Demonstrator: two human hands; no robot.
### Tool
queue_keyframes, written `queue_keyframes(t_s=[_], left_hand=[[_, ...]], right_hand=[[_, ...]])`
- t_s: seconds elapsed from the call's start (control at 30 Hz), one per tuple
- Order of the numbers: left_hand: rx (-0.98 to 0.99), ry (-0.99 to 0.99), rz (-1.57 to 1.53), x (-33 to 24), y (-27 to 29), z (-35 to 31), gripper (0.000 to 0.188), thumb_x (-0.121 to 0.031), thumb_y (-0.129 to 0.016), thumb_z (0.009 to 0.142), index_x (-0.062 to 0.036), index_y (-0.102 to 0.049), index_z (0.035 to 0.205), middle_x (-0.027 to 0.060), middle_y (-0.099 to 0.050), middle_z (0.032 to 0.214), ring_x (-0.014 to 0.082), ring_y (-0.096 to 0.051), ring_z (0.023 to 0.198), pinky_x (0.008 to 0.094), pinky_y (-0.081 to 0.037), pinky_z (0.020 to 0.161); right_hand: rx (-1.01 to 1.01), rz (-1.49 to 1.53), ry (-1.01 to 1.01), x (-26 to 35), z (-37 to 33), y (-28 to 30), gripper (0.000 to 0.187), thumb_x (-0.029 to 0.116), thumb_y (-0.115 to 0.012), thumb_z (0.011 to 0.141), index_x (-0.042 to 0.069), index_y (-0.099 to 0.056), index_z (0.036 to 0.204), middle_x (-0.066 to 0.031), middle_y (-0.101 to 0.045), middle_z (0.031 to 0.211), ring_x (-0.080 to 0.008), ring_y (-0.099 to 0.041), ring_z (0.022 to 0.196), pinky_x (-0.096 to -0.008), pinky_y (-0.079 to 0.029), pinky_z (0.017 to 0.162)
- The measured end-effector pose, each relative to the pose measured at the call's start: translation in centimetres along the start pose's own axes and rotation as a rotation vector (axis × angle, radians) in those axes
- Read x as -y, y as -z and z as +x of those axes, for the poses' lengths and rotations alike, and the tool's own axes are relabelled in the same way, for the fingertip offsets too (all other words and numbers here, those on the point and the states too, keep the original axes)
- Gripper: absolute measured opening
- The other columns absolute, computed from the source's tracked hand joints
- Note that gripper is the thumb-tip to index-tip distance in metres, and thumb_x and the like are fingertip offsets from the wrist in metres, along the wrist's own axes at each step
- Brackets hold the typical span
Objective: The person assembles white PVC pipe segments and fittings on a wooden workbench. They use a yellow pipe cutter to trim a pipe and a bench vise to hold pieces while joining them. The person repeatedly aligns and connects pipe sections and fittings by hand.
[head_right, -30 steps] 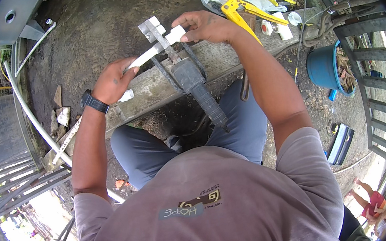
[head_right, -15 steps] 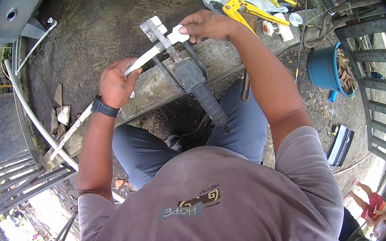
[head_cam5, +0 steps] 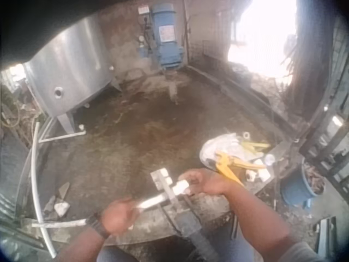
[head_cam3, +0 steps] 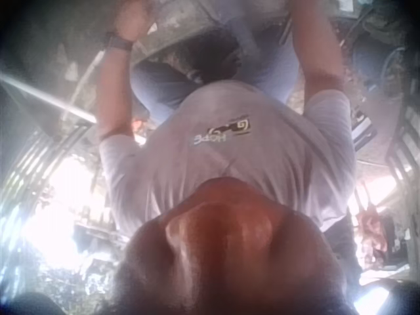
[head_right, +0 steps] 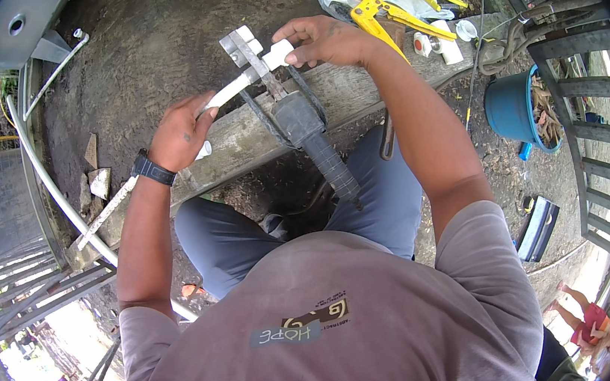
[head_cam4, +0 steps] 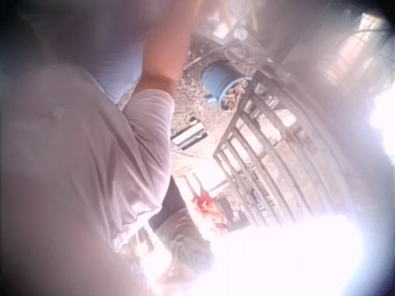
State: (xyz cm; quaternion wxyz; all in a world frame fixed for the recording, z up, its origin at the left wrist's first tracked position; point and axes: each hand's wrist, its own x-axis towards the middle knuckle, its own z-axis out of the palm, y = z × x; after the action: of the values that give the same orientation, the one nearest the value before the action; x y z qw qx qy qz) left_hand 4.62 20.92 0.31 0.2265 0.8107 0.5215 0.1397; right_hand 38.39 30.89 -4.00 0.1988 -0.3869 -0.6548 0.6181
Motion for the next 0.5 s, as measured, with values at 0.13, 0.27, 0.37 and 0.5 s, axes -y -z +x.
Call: queue_keyframes(t_s=[0.13,0.27,0.37,0.5], left_hand=[[-0.043,-0.033,-0.017,0.4,-0.3,-0.2,0.029,-0.017,-0.07,0.098,0.0006,-0.071,0.121,0.025,-0.073,0.106,0.0451,-0.069,0.098,0.0483,-0.055,0.087],[-0.041,0.016,0.01,-0.9,0.3,-0.3,0.027,-0.015,-0.073,0.095,0.0002,-0.072,0.116,0.0236,-0.073,0.104,0.045,-0.07,0.097,0.0484,-0.055,0.085],[-0.092,0.005,0.041,-1.1,0.0,-0.4,0.024,-0.014,-0.076,0.091,-0.0008,-0.072,0.11,0.0215,-0.073,0.101,0.0441,-0.069,0.094,0.0482,-0.055,0.082],[-0.133,-0.018,0.107,-0.8,-0.4,-0.5,0.022,-0.012,-0.078,0.087,-0.0036,-0.068,0.104,0.0192,-0.07,0.096,0.0428,-0.068,0.091,0.0483,-0.053,0.079]], right_hand=[[0.012,-0.033,-0.027,0.1,0.1,0.2,0.052,0.028,-0.078,0.096,0.004,-0.063,0.14,-0.0063,-0.073,0.119,-0.0134,-0.065,0.093,-0.0305,-0.054,0.083],[-0.02,-0.117,-0.105,0.9,0.2,0.3,0.051,0.043,-0.072,0.1,0.002,-0.068,0.131,-0.0056,-0.073,0.099,-0.0123,-0.065,0.082,-0.0294,-0.054,0.077],[-0.052,-0.168,-0.206,1.2,0.5,0.4,0.057,0.05,-0.067,0.103,-0.001,-0.069,0.126,-0.0057,-0.07,0.08,-0.0117,-0.064,0.072,-0.028,-0.053,0.069],[-0.054,-0.099,-0.277,1.7,0.6,0.0,0.06,0.055,-0.067,0.101,0.0,-0.07,0.123,-0.006,-0.069,0.075,-0.0128,-0.064,0.068,-0.0283,-0.053,0.068]])
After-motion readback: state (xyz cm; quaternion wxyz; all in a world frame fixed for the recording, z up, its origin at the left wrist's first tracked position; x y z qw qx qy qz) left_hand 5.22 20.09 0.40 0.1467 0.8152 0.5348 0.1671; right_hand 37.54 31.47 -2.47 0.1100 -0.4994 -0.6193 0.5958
